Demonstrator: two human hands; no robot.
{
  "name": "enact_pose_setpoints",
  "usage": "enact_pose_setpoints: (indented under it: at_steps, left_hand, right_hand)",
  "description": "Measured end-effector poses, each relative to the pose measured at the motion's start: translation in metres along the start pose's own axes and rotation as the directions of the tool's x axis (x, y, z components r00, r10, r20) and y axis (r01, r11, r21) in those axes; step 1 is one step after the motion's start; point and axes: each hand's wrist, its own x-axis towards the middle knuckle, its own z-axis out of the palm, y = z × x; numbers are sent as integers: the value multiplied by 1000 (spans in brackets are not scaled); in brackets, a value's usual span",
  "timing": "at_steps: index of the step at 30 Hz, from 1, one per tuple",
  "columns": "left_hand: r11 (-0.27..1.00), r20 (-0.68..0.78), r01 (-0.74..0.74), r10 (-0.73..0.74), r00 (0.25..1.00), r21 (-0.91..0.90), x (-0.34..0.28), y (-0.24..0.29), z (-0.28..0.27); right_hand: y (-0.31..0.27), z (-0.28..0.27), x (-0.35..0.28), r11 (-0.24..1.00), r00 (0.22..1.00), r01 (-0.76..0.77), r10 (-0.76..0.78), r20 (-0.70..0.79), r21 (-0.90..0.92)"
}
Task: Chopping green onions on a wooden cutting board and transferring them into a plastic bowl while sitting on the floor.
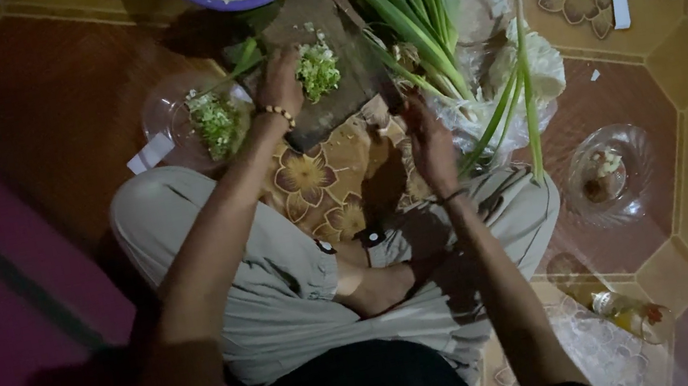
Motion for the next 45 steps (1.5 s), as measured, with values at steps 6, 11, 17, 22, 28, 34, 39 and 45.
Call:
enact_pose_setpoints:
  at_steps: [6, 11, 17, 22, 28, 34, 39, 45]
  left_hand:
    - [987, 193, 159, -154, 969, -12, -12, 15, -29]
    - [986, 148, 151, -139, 979, -74, -16, 38, -58]
    - [832, 128, 286, -256, 958, -476, 4, -18, 46]
    - [983, 43, 127, -123, 992, -134, -2, -6, 24]
    - [981, 25, 106, -103, 994, -162, -3, 5, 14]
    - [986, 31, 139, -136, 990, -91, -3, 8, -4]
    - [993, -135, 67, -80, 988, -95, -11, 46, -53]
    - [891, -174, -103, 27, 984, -443, -10, 39, -32]
  right_hand:
    - [29, 46, -32, 1000, 997, 20, -21, -74, -18]
    - [10, 79, -54, 956, 975, -221, 217, 38, 193]
    - [14, 107, -40, 889, 960, -279, 261, 98, 364]
    - [5, 120, -27, 846, 957, -291, 252, 147, 447]
    - [2, 136, -14, 797, 938, -346, 297, 177, 495]
    - [-18, 119, -14, 753, 909, -416, 364, 203, 511]
    - [-22, 100, -19, 676, 915, -397, 338, 218, 621]
    - [-24, 78, -29, 666, 871, -480, 438, 223, 571]
